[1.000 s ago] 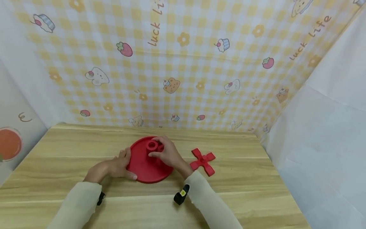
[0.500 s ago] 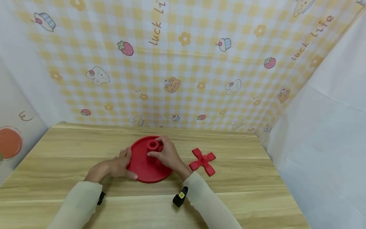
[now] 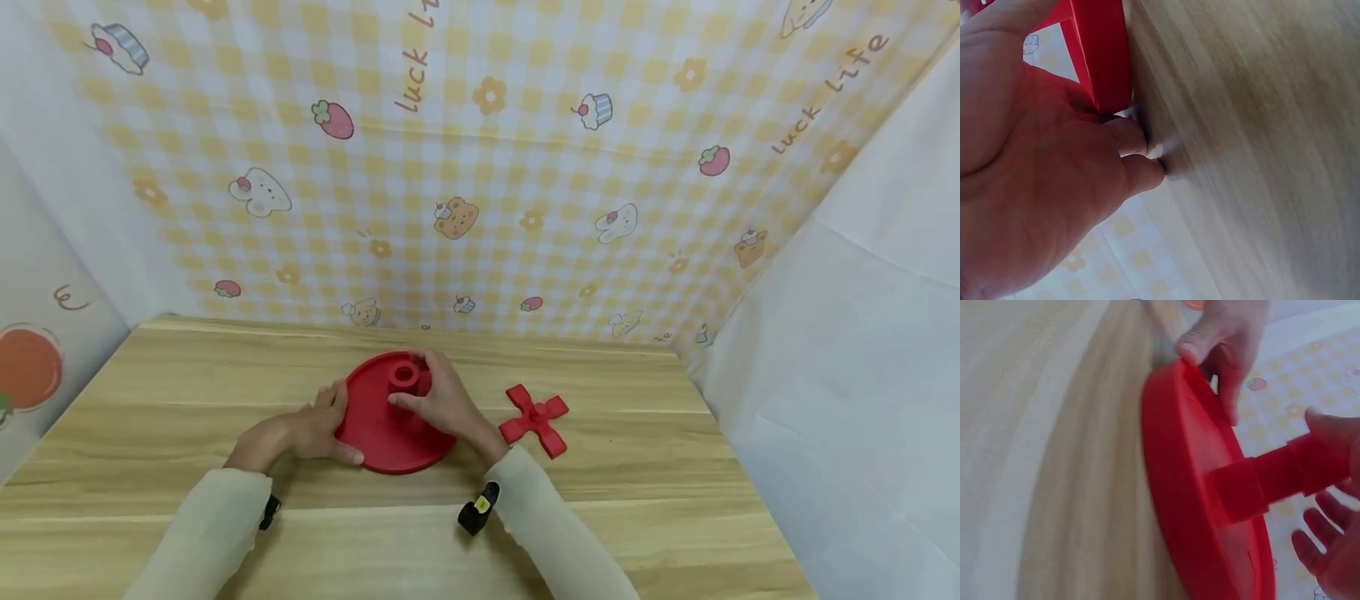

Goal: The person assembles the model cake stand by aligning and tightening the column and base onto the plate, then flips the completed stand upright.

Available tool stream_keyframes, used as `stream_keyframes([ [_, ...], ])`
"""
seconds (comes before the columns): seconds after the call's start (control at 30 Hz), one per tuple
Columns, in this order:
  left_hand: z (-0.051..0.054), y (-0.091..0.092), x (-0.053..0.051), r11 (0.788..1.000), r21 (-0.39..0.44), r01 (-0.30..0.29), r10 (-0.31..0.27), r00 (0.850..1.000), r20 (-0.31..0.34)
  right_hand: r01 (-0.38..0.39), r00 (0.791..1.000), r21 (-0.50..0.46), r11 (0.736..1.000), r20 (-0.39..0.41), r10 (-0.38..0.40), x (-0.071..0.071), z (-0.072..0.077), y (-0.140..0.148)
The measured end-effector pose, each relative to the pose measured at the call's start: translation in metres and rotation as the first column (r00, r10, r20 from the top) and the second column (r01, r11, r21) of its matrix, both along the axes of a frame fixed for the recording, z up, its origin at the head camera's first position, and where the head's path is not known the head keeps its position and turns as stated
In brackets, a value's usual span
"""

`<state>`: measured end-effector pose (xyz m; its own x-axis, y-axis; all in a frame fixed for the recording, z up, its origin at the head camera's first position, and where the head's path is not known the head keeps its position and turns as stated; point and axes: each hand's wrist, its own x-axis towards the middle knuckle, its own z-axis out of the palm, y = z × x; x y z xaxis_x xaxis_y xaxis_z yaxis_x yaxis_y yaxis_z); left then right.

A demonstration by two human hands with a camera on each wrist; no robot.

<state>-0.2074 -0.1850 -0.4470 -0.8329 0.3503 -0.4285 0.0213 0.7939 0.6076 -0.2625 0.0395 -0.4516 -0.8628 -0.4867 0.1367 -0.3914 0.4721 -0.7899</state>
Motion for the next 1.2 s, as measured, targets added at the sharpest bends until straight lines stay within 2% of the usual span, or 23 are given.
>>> stream_keyframes([
  [0.17, 0.001, 0.0, -0.001, 1.0, -0.005, 0.002, -0.002, 1.0, -0.005, -0.126, 0.991, -0.01, 0.992, 0.046, 0.126, -0.005, 0.005, 0.006],
  [0.33, 0.0, -0.001, 0.0, 1.0, -0.01, 0.002, -0.002, 1.0, -0.006, -0.163, 0.985, 0.011, 0.987, 0.054, 0.162, -0.006, 0.005, 0.007],
  [0.6, -0.001, -0.001, 0.002, 1.0, -0.018, 0.0, 0.0, 1.0, -0.009, -0.131, 0.991, 0.054, 0.99, 0.0, 0.131, -0.004, 0.005, 0.003],
  [0.87, 0.0, 0.0, 0.002, 1.0, -0.007, -0.004, 0.004, 1.0, 0.0, -0.057, 0.997, 0.069, 0.996, -0.041, 0.06, 0.002, 0.001, 0.0],
  [1.1, 0.0, 0.0, 0.002, 1.0, 0.003, 0.004, -0.004, 1.0, -0.009, 0.026, 1.0, 0.035, 0.999, -0.016, -0.026, 0.008, -0.002, -0.004],
  [1.2, -0.001, 0.0, 0.001, 1.0, -0.002, 0.006, -0.006, 1.0, -0.013, 0.043, 0.998, 0.018, 0.999, -0.035, -0.042, 0.009, -0.004, -0.006],
])
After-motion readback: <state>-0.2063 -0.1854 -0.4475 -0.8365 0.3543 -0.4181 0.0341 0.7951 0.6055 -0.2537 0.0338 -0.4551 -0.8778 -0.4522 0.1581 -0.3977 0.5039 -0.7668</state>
